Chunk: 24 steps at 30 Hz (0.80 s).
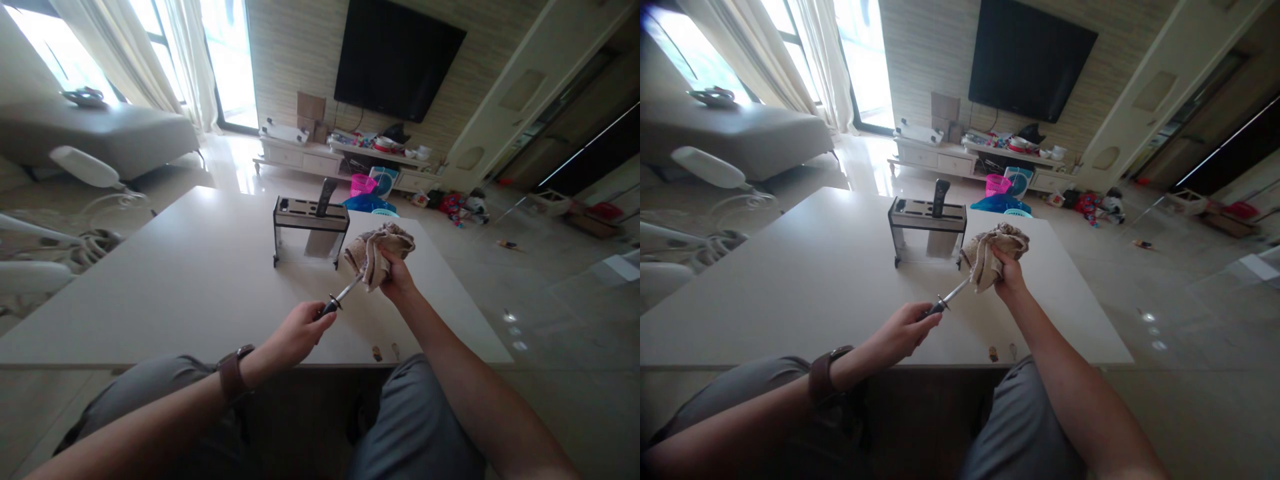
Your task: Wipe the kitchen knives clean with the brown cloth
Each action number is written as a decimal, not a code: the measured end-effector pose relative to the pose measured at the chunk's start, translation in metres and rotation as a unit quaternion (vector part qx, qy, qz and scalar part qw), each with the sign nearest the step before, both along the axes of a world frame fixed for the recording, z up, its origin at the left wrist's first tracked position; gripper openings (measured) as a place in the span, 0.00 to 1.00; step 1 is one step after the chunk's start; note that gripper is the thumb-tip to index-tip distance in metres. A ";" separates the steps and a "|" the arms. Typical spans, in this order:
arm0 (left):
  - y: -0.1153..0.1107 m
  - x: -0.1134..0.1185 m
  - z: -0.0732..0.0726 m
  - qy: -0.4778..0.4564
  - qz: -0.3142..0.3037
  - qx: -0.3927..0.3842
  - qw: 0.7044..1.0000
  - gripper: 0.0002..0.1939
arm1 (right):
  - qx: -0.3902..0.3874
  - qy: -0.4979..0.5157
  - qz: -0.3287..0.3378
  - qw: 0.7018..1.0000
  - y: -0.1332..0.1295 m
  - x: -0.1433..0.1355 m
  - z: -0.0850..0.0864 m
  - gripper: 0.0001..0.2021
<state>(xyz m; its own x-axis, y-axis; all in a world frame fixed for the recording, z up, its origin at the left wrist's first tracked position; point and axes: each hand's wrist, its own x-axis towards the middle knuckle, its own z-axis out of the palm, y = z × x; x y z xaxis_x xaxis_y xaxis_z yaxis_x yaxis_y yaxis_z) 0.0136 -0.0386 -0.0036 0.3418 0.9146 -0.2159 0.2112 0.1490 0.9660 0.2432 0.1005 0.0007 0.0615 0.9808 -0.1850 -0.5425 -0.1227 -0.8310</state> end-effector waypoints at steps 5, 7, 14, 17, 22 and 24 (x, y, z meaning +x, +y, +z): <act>0.003 0.000 0.003 -0.091 0.008 -0.066 0.994 0.20 | -0.043 0.023 0.065 0.997 -0.014 -0.011 0.009 0.09; 0.004 0.001 0.004 -0.127 0.011 -0.073 0.989 0.22 | -0.038 0.026 0.094 0.995 -0.020 -0.014 0.013 0.09; 0.003 0.002 0.007 -0.218 0.023 -0.104 0.970 0.24 | 0.016 0.000 0.191 0.982 -0.048 -0.033 0.012 0.14; 0.003 0.002 0.008 -0.251 0.035 -0.118 0.960 0.25 | 0.029 -0.003 0.234 0.972 -0.061 -0.047 0.009 0.17; 0.004 0.002 0.006 -0.286 0.030 -0.142 0.947 0.27 | 0.020 0.001 0.228 0.973 -0.072 -0.064 0.008 0.18; 0.003 0.002 0.006 -0.275 0.033 -0.143 0.950 0.26 | 0.023 -0.002 0.204 0.979 -0.073 -0.066 0.009 0.17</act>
<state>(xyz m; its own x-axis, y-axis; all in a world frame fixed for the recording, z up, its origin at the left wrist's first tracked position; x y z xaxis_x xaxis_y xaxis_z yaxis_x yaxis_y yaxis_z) 0.0157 -0.0352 0.0024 0.4195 0.8683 -0.2646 -0.3318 0.4180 0.8457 0.1775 0.0277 0.0099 -0.3366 0.9311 -0.1405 -0.4531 -0.2910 -0.8426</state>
